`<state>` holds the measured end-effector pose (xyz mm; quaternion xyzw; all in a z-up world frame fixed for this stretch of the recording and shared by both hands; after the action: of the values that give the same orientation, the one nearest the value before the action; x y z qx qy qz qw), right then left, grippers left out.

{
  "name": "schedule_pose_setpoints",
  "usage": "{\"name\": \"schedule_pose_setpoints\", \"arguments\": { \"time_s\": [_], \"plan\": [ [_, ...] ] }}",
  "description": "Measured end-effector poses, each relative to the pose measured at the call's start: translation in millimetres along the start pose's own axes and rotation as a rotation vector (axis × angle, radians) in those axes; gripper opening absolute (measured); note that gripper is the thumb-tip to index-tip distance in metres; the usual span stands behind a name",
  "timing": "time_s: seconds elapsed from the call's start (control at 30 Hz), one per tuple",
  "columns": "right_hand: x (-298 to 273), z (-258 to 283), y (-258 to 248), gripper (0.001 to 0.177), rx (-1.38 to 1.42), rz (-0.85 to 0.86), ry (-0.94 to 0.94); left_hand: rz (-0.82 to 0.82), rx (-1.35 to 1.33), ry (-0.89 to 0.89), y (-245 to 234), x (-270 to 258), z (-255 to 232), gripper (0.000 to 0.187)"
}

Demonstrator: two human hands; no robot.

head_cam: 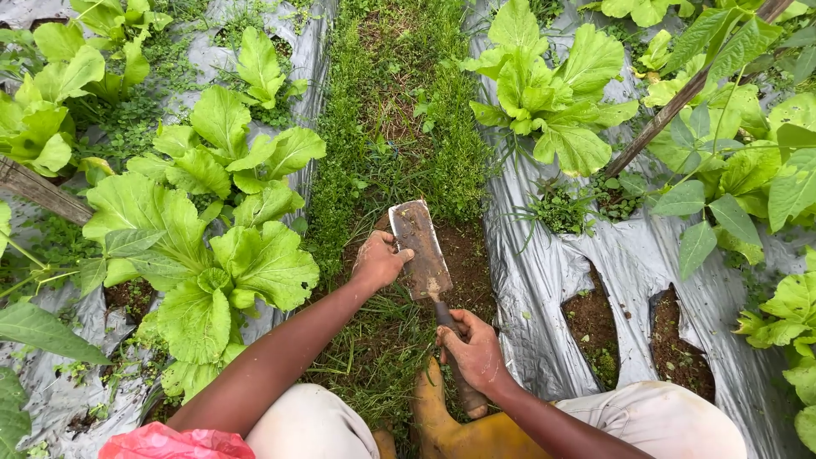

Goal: The person uses a small hand hoe to scrape and remove weeds from the soil between rows of leafy green vegetables. They then use their hands to pull additional weeds from around the base of the plants and from under the plastic mulch.

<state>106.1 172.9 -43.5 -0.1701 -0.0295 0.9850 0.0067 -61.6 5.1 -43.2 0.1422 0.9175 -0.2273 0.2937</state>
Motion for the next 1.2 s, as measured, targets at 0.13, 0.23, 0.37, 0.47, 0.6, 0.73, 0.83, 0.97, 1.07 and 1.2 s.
{"name": "schedule_pose_setpoints", "arguments": {
  "time_s": [0.13,0.23,0.37,0.47,0.6,0.73,0.83,0.97,1.07,1.2],
  "plan": [
    [-1,2,1,0.017,-0.023,-0.014,-0.013,0.005,-0.064,-0.009,-1,-3,0,0.051],
    [-1,-1,1,0.016,-0.015,-0.02,-0.031,-0.019,-0.032,0.014,-4,4,1,0.047],
    [-2,5,0,0.021,0.031,-0.037,0.002,-0.068,-0.029,0.061,-19,-3,-2,0.042],
    [1,13,-7,0.02,0.065,-0.07,0.042,-0.164,0.023,0.113,-33,-5,-2,0.025],
    [8,18,-26,0.025,0.089,-0.208,0.073,-0.2,0.111,0.219,-31,12,10,0.017],
    [8,13,-25,0.035,0.275,-0.263,0.101,-0.239,0.189,0.333,-33,-10,-3,0.019],
    [16,-30,-17,0.031,0.228,-0.305,0.364,-0.138,0.21,0.126,-33,-12,-7,0.02],
    [28,-77,4,0.03,0.397,-0.286,0.409,-0.112,0.273,0.091,-32,-11,-6,0.028],
    [31,-91,24,0.039,0.394,-0.204,0.469,0.044,0.358,0.005,-24,-22,0,0.03],
    [41,-96,52,0.033,0.417,-0.072,0.431,0.032,0.53,-0.046,-28,-17,9,0.025]
  ]
}}
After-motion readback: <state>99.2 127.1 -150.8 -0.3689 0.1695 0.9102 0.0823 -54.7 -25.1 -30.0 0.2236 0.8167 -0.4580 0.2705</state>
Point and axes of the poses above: each hand's wrist, its own x-axis towards the middle knuckle, its own y-axis out of the palm, z = x × y, the point moved 8 cm from there along x, towards the middle knuckle, and after that the axes turned 3 degrees about z, right-handed, at the moved point
